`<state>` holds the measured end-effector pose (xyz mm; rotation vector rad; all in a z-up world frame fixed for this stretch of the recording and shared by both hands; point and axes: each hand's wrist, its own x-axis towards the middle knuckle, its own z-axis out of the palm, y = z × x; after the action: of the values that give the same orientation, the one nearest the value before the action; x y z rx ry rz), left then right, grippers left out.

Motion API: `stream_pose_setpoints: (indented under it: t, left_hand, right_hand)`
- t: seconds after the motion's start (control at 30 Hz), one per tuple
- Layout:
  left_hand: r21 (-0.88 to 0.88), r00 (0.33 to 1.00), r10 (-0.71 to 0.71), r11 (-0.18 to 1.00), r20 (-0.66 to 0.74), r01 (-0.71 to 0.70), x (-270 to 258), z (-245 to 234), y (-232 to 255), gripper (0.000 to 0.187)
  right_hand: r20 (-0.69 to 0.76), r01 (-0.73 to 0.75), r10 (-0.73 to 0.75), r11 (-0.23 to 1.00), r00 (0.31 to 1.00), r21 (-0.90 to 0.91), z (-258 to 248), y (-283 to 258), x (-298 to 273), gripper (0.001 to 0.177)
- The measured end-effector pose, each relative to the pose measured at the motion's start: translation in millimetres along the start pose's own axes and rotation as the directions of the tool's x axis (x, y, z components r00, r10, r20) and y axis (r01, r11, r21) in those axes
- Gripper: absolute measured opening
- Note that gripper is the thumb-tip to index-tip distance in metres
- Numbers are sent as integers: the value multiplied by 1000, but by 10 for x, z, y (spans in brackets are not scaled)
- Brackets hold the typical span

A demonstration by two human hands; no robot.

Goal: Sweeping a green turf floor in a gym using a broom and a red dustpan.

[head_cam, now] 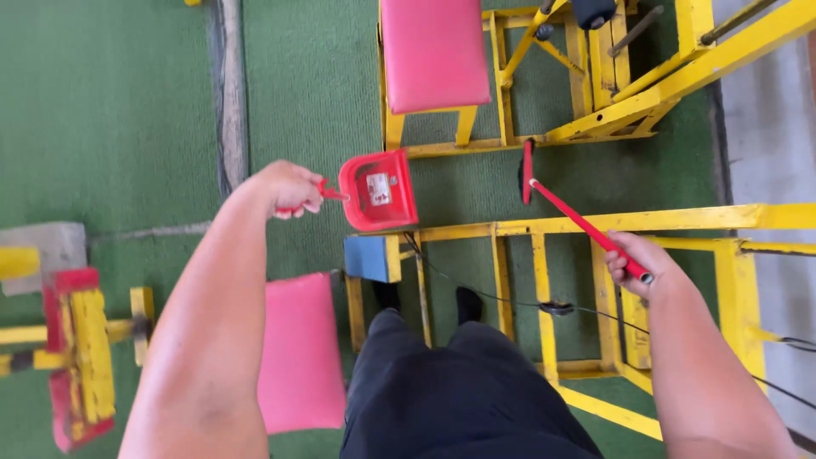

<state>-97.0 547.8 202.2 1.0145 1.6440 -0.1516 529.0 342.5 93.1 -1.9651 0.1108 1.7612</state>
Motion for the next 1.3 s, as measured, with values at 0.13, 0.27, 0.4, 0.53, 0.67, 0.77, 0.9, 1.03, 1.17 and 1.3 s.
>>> stream_pose_setpoints:
  t: [0.13, 0.27, 0.4, 0.53, 0.67, 0.77, 0.9, 1.03, 1.17, 1.3]
  left_hand:
    - [171, 999, -32, 985, 41, 24, 415, -279, -297, 38]
    - [207, 994, -29, 978, 102, 7, 823, -407, -401, 38]
    - [235, 996, -43, 972, 75, 25, 1123, -285, -524, 40]
    - [300, 999, -24, 954, 48, 9, 1303, -21, -704, 60]
    - [413, 997, 81, 908, 3, -75, 1455, 132, -833, 59]
    - [441, 991, 136, 890, -5, -120, 1362, 123, -610, 59]
    - [559, 992, 103, 820, 66, -123, 1467, 187, -451, 31]
    - [620, 986, 150, 767, 76, -165, 1628, 149, -471, 26]
    - [732, 972, 194, 642, 135, -230, 1734, 129, -614, 31]
    - [459, 994, 105, 883, 5, -95, 1516, 4, -634, 46]
  right_hand:
    - [18, -29, 25, 979, 1000, 203, 269, 157, 309, 18]
    - [-26, 4, 1, 978, 1000, 208, 547, -77, 415, 19]
    - [-112, 11, 1, 994, 994, 108, 814, -118, 753, 15]
    - [-253, 18, -26, 999, 967, -35, 1729, 322, 638, 20]
    - [-149, 88, -167, 898, 975, -432, 2576, 1508, 941, 31]
    - [-17, 103, -143, 789, 990, -606, 3253, 2086, 326, 68]
    - [168, -61, 132, 925, 977, -374, 3360, 1962, -402, 80]
    - [172, -119, 167, 959, 971, -259, 2669, 1569, -828, 76]
    - [-10, -111, 114, 938, 993, -328, 2030, 1214, -876, 71]
    - [-217, -98, 40, 959, 975, -266, 1822, 636, -667, 69]
